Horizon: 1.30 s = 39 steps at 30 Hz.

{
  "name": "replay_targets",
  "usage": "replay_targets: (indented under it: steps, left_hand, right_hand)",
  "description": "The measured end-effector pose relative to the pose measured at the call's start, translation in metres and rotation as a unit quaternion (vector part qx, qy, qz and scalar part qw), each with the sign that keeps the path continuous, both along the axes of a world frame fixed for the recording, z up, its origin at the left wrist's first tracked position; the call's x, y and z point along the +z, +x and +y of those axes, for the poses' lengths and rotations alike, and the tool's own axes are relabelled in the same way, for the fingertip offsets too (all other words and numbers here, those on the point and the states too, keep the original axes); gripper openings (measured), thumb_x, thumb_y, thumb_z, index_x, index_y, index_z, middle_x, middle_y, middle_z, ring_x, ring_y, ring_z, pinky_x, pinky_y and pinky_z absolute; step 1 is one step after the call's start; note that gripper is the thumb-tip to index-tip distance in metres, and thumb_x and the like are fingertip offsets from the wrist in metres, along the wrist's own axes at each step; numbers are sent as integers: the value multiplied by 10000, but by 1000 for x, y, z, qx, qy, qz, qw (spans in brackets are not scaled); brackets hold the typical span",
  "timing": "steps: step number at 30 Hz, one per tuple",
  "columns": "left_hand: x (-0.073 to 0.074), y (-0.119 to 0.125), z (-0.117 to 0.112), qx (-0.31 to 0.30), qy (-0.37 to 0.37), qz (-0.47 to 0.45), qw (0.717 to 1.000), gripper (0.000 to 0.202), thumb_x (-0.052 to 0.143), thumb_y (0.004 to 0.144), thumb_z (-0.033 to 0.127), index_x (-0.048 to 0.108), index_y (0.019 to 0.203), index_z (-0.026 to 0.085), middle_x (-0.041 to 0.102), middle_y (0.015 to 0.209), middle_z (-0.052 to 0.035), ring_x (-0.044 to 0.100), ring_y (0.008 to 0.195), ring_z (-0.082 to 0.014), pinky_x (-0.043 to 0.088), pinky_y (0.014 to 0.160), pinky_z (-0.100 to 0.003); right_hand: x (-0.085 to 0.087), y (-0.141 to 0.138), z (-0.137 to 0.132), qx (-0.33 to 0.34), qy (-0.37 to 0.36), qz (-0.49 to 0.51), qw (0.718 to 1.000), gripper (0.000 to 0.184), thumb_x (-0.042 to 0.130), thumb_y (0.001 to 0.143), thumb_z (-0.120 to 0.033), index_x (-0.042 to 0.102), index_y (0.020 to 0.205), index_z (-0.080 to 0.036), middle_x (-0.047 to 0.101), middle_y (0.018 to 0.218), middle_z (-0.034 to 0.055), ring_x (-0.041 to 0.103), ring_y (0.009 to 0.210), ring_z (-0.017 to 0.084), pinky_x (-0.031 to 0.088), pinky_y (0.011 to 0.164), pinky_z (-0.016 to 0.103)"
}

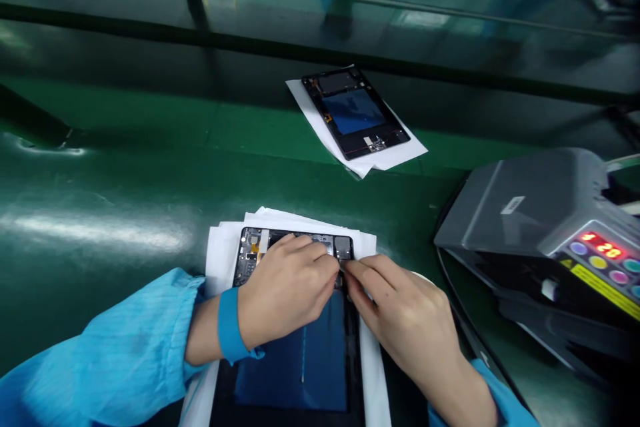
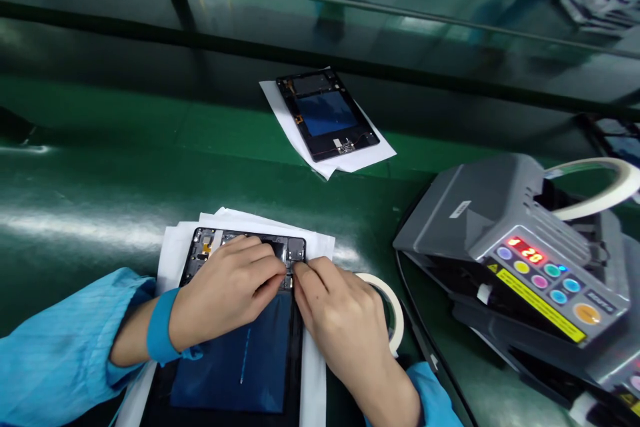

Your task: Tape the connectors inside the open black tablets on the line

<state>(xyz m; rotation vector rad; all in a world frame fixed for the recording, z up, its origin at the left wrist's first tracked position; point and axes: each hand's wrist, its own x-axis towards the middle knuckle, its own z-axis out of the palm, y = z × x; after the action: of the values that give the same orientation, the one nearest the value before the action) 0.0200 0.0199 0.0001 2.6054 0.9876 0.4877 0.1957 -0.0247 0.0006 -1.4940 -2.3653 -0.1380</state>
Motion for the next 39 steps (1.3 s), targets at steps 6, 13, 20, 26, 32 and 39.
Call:
replay_targets:
  steps: [6,13,20,26,32,39]
  left_hand:
    - [0,0,-1,0,4,3,1000,161,518,860,169,573,709,159,568,698,-11,513,677,-175,411,644,-321]
    - [1,-1,0,-7,-2,3,1000,155,524,844,155,568,695,158,569,694,-8,508,659,-169,404,632,-311]
    - [-2,1,2,-2,-22,7,1000,183,496,882,174,611,743,148,592,702,-13,533,679,-166,427,673,-306]
    - [35,-19,0,23,-86,-46,995,62,584,837,143,633,833,180,645,785,14,580,747,-135,456,683,-258]
    - [109,-55,34,98,104,-13,990,105,568,885,272,624,888,183,646,855,-6,587,763,-137,471,706,-268]
    - [26,41,146,50,74,248,965,400,655,814,372,625,1090,84,600,1102,-145,555,1026,-279,456,813,-346]
  right_hand:
    - [6,0,2,23,4,-35,999,227,455,912,-166,677,866,-160,591,704,12,457,554,115,337,559,286]
    - [7,-11,-7,25,0,-97,995,228,450,890,-122,676,919,-108,545,672,29,460,585,143,342,573,305]
    - [-13,-5,-30,2,-69,0,998,468,407,935,-352,458,1313,-81,580,874,85,553,722,185,474,606,308]
    - [-25,10,-34,2,-84,189,978,521,442,928,-337,321,1405,-166,585,938,70,591,798,170,519,662,286]
    - [-23,10,-35,1,-61,162,985,501,450,921,-372,381,1372,-164,606,946,83,608,803,197,528,658,319]
    - [-27,12,-37,31,-59,172,983,425,466,918,-329,446,1314,-177,607,982,87,616,792,172,528,639,280]
